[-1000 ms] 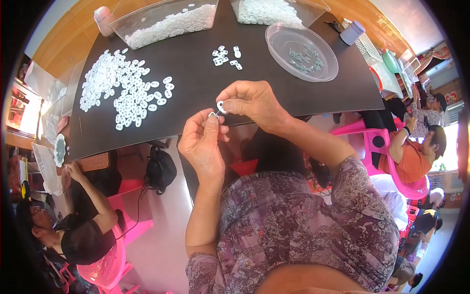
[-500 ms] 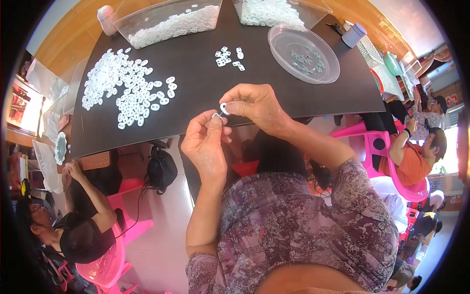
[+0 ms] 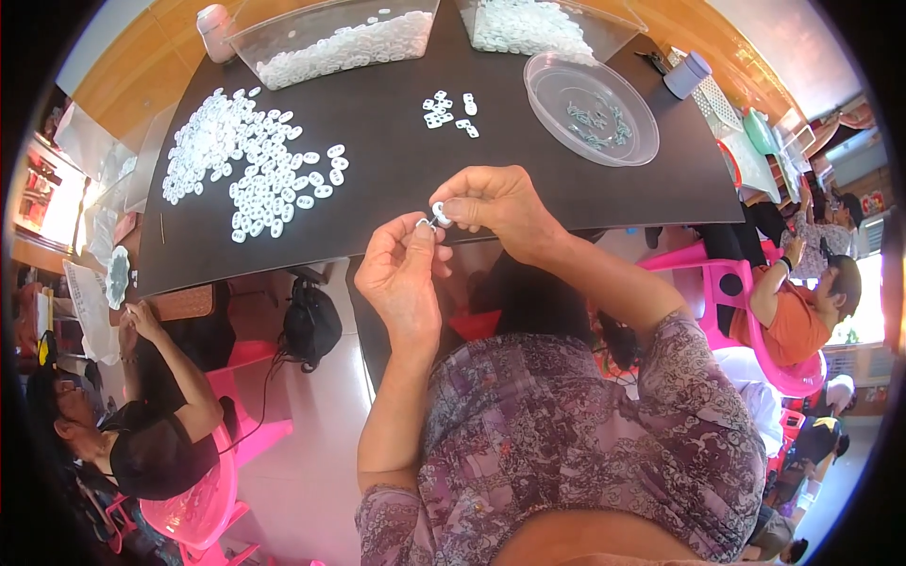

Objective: The recorder is manually assembling small white connectors by inserting pins taken from a sorting tray.

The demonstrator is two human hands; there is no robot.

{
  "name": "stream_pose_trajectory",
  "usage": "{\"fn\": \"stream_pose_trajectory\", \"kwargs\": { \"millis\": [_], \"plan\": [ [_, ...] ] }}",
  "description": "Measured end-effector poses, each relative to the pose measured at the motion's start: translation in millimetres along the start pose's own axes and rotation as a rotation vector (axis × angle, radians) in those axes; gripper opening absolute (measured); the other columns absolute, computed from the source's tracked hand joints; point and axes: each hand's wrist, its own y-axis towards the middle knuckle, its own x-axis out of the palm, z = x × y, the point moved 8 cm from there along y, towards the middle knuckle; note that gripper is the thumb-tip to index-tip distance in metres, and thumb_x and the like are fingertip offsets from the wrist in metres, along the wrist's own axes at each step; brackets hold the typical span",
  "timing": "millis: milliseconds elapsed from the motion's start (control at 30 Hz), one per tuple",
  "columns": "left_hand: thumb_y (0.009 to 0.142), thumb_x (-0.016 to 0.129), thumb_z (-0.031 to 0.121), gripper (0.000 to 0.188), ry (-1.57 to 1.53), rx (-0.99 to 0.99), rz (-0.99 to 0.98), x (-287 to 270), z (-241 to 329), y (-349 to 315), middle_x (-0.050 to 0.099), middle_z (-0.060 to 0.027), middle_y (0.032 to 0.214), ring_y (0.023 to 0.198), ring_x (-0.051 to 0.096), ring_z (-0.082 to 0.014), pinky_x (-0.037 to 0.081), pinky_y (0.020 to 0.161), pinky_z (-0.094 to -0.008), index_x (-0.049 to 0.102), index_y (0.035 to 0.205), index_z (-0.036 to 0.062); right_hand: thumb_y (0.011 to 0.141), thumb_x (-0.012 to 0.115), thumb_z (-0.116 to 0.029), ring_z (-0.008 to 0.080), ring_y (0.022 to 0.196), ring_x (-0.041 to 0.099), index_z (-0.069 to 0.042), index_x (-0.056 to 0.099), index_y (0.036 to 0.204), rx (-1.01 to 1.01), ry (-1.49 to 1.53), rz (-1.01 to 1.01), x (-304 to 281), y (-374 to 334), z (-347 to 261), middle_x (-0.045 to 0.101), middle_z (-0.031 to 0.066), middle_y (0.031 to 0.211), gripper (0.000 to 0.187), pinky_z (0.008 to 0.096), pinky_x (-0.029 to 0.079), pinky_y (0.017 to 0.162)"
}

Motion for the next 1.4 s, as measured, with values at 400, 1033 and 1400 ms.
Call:
{"fn": "stream_pose_trajectory", "kwargs": {
  "millis": [400,1033,1400],
  "plan": [
    [0.086,0.058,0.004,0.012,0.037,0.014,0.003,-3.3,-1.4,-1.0,0.063,-0.0098,0.074,0.055,0.057,-0.0107,0.046,0.045,-0.0205,0.059,0.093,-0.0060,0.082,0.062,-0.004,0.0047,0.069,0.054,0.002,0.065,0.091,-0.045,-0.042,0.004,3.9,-2.1,-2.6,0.063,0.0011,0.076,0.011,0.0185,0.044,0.062],
    [0.086,0.059,0.002,0.014,-0.004,0.071,-0.044,7.5,0.9,-5.7,0.062,-0.0094,0.075,0.057,0.060,-0.0127,0.047,0.045,-0.0217,0.058,0.097,-0.0073,0.083,0.059,0.000,0.0122,0.072,0.059,0.003,0.064,0.091,-0.358,-0.440,0.112,10.1,-19.0,-21.1,0.060,0.0069,0.080,0.010,0.0243,0.048,0.066],
    [0.086,0.058,0.001,0.016,0.028,0.013,-0.074,13.4,9.3,-8.5,0.062,-0.0095,0.074,0.058,0.061,-0.0141,0.049,0.046,-0.0225,0.058,0.099,-0.0077,0.080,0.058,0.001,0.0168,0.074,0.057,0.003,0.063,0.089,-0.453,-0.485,0.203,10.7,-32.1,-34.5,0.061,0.0079,0.080,0.011,0.0290,0.047,0.066]
  ]
}}
